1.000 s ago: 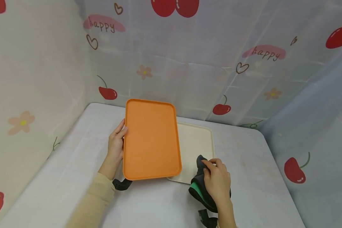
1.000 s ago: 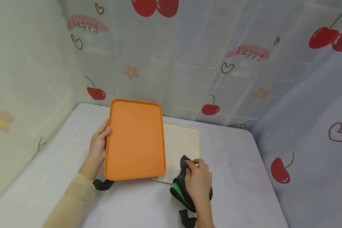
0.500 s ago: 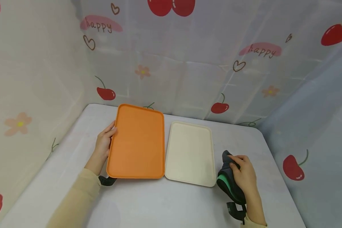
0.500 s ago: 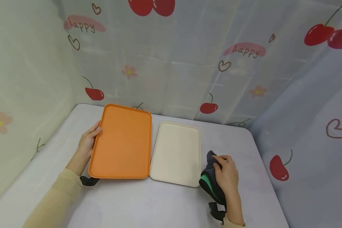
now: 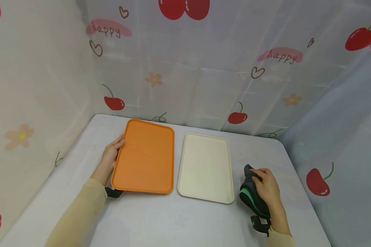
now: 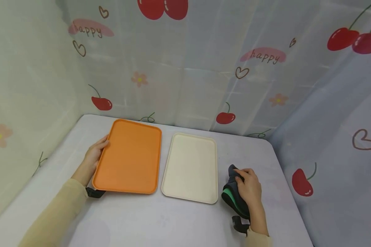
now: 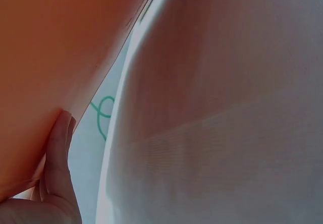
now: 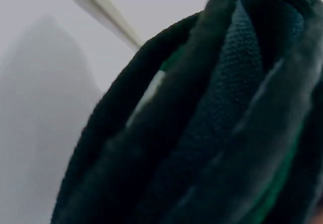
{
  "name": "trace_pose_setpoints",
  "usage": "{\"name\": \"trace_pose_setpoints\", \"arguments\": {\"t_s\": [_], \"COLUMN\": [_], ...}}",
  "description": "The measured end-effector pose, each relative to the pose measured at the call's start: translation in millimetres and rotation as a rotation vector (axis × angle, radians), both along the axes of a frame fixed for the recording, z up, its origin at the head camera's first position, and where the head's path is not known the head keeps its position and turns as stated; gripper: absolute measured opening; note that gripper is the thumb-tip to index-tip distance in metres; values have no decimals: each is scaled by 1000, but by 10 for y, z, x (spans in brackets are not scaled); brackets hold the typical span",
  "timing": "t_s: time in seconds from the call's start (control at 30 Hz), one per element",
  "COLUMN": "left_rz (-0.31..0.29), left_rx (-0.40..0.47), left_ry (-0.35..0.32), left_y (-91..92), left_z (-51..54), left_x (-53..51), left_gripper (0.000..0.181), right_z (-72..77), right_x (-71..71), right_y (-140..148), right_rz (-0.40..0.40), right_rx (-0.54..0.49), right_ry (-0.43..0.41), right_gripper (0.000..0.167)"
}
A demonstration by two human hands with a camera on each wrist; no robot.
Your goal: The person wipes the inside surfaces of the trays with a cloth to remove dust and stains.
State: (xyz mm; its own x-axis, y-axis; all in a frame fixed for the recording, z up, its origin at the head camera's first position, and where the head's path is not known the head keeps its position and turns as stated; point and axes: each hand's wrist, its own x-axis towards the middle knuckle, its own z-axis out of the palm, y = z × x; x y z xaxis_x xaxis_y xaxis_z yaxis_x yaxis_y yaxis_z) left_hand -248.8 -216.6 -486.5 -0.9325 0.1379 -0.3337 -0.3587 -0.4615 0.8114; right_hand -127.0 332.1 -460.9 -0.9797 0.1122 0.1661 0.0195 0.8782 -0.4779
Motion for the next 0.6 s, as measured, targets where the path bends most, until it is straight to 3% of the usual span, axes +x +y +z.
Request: {"name": "trace_pose_setpoints", "arguments": {"t_s": [0.33,0.47,0.6], "left_rz": [33,30,-28], "left_rx": [-61,-109,-289], "left_ry": [-50,-41,15], "left_y": [49,68,76], "left_z": [-229,-311,-369], "left_x": [-55,-53,-45], "left_gripper": [58,58,60], "right_z": [-149,-229,-349], "right_x": [-159,-207,-245], "right_y": [67,114,154], "right_rz": [-6,-18,-22], "right_rx": [139,214,257], "right_ry": [-1,19,38], "right_gripper": [33,31,31]}}
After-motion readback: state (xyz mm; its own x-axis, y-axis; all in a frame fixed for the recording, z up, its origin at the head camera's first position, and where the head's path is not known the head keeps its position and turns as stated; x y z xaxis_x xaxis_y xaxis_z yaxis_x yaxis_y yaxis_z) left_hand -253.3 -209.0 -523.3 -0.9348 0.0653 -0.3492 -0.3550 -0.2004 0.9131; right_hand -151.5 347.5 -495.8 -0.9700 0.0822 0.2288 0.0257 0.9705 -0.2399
